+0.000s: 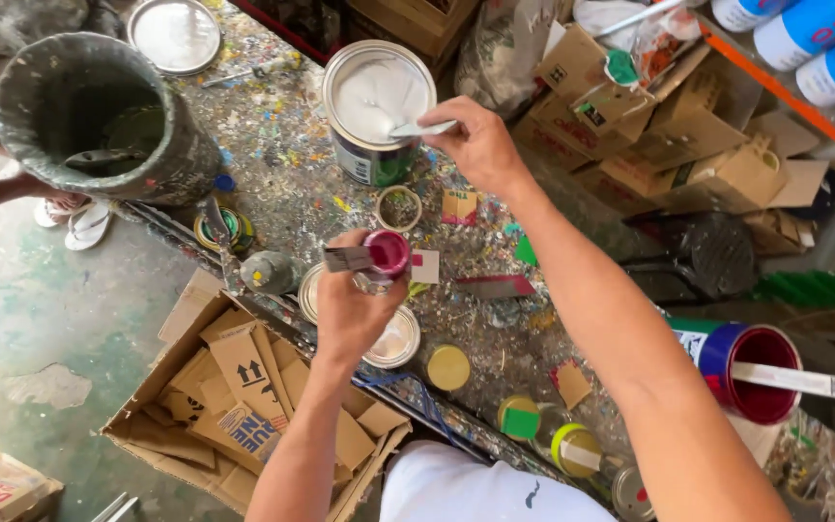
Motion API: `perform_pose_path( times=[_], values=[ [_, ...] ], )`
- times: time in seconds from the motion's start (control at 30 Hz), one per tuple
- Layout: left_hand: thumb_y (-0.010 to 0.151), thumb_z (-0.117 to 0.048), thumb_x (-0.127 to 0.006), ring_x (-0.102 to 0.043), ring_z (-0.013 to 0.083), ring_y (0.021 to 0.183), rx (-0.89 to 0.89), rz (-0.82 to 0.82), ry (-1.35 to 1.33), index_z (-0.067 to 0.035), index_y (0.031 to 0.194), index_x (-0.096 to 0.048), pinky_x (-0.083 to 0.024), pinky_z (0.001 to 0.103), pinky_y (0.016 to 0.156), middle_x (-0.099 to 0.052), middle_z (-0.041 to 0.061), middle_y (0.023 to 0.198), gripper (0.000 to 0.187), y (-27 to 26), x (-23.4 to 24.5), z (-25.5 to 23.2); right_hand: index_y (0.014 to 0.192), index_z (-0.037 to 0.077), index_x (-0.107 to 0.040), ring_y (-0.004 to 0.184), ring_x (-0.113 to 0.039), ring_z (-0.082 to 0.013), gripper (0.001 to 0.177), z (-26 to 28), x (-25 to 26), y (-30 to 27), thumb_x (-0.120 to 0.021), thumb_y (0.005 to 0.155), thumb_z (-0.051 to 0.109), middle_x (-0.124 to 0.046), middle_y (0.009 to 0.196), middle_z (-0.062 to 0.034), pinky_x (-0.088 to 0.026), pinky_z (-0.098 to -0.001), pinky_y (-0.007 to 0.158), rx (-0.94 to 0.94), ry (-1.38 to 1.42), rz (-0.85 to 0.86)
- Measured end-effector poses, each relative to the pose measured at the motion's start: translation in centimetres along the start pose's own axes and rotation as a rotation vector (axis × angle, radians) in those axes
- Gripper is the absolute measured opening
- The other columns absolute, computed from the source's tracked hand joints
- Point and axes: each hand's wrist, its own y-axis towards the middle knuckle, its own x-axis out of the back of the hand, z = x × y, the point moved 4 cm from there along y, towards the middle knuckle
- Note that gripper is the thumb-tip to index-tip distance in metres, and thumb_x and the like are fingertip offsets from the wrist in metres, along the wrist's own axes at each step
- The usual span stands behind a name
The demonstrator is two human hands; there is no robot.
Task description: Comparing paint samples and applying a fresh paint sample to a card for color verification at a mixing station.
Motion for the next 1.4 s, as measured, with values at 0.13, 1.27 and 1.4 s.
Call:
perform_pose_path(
  times=[0.13, 1.27, 1.4],
  values=[
    [0.086, -0.029, -0.088, -0.068, 0.0321, 0.110, 0.056, -0.068, 0.085, -0.008, 0.130, -0.065, -0.055, 0.047, 0.093, -0.069, 0.015, 0.128, 0.054, 1.8, 3.0, 1.7, 0.107, 0.005, -0.073, 0.100, -0.069, -0.0252, 0.006, 6.5, 1.4, 5.0, -0.070, 0.112, 0.005, -0.072, 0.105, -0.0140, -0.063, -0.0383, 0.088, 0.115, -0.046, 0.079],
    [0.082, -0.031, -0.090, -0.057, 0.0234, 0.092, 0.145, -0.112, 0.251, -0.008, 0.110, -0.058, -0.053, 0.038, 0.082, -0.061, 0.009, 0.108, 0.048, 11.0, 0.4, 5.6, 0.150, 0.004, -0.042, 0.073, -0.074, -0.0181, 0.039, 11.1, 8.9, 7.4, -0.047, 0.131, 0.038, -0.064, 0.108, -0.0147, -0.066, -0.0270, 0.061, 0.250, -0.243, -0.350],
    [0.080, -0.031, -0.089, -0.058, 0.0240, 0.094, 0.109, -0.112, 0.281, -0.009, 0.111, -0.058, -0.053, 0.040, 0.085, -0.061, 0.009, 0.108, 0.049, 11.3, -0.3, 4.8, 0.152, 0.002, -0.049, 0.073, -0.073, -0.0145, 0.038, 4.9, 3.7, 7.5, -0.044, 0.122, 0.026, -0.066, 0.095, -0.0047, -0.067, -0.0286, 0.058, -0.024, -0.226, -0.360]
  ],
)
